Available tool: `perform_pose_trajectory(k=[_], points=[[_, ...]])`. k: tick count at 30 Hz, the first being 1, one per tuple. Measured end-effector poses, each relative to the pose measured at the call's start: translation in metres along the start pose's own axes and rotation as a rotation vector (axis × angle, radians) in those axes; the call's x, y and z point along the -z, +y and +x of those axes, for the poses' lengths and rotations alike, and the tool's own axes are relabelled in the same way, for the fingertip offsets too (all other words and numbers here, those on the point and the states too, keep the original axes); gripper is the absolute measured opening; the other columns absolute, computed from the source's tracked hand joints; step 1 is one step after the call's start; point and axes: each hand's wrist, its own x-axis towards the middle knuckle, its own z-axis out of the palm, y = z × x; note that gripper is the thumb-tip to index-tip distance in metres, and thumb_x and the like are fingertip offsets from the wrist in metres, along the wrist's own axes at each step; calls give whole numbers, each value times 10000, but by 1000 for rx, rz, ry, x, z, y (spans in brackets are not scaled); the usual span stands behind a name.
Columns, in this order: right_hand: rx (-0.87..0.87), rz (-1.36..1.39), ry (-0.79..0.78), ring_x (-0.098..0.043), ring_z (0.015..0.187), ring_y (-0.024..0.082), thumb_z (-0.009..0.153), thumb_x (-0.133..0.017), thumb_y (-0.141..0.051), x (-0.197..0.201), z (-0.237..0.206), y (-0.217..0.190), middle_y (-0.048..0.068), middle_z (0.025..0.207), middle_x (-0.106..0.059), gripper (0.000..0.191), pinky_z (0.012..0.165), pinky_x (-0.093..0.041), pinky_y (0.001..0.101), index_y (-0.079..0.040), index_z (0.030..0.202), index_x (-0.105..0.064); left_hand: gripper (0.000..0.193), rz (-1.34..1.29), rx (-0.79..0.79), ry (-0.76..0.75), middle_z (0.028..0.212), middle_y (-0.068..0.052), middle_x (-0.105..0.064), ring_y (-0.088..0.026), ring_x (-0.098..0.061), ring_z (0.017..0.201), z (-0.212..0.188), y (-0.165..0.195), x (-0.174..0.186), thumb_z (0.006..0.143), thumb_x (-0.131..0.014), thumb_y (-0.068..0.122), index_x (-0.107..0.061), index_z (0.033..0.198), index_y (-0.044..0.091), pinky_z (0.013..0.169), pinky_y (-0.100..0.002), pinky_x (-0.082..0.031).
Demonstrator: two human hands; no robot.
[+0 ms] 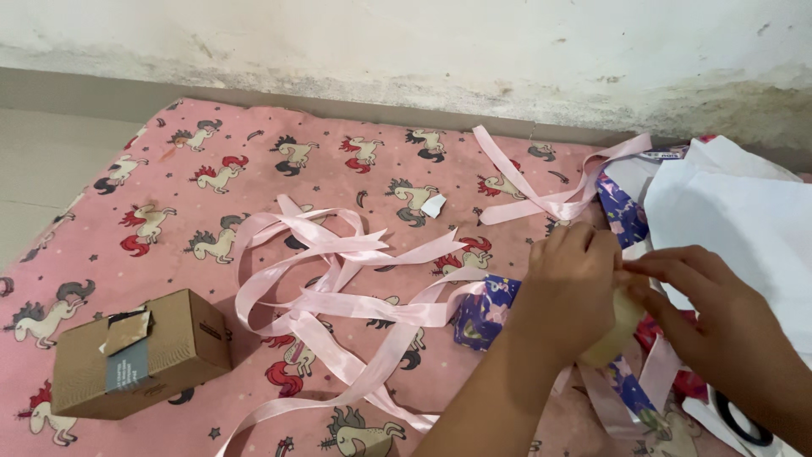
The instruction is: The person ties a pink satin ribbon around a small gift box already covered in decorative paper, pulling the ribbon ends tight and working the knot at the top of the box. They handle a tape roll, press tape onto the box and ribbon, and arrange loose ribbon lengths on the bed while scissors and wrapping paper lie nearby.
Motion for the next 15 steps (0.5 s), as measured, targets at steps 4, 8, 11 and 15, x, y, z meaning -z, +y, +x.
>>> perform_pose_trajectory(k=[4,8,11,15], points=[[1,-30,62,-708,877,280,831,-753,-115,0,6,-6,61,987,-701,169,735,-565,376,-98,998,-730,244,16,-38,68,1090,-145,-588,-353,-581,1093,1,4,0,838,-628,80,-574,1070,25,966,-471,-441],[-29,-53,79,-700,842,299,822,-680,-3,-2,8,-11,66,951,-696,146,738,-552,388,-76,944,-715,216,82,-45,48,1071,-153,-583,-343,-576,1063,0,8,3,849,-580,36,-570,1064,23,962,-462,-444],[-85,-116,56,-700,837,293,852,-654,-2,-5,8,-15,56,967,-698,155,732,-551,392,-87,964,-718,183,116,-38,51,1051,-151,-583,-329,-576,1025,0,10,8,883,-571,37,-571,1065,21,963,-455,-443],[-102,-153,13,-698,834,296,895,-699,-83,-1,12,-15,52,966,-704,78,722,-553,394,-91,968,-726,153,163,-36,69,1034,-134,-586,-306,-594,1001,1,13,12,912,-577,51,-575,1063,30,951,-448,-433]])
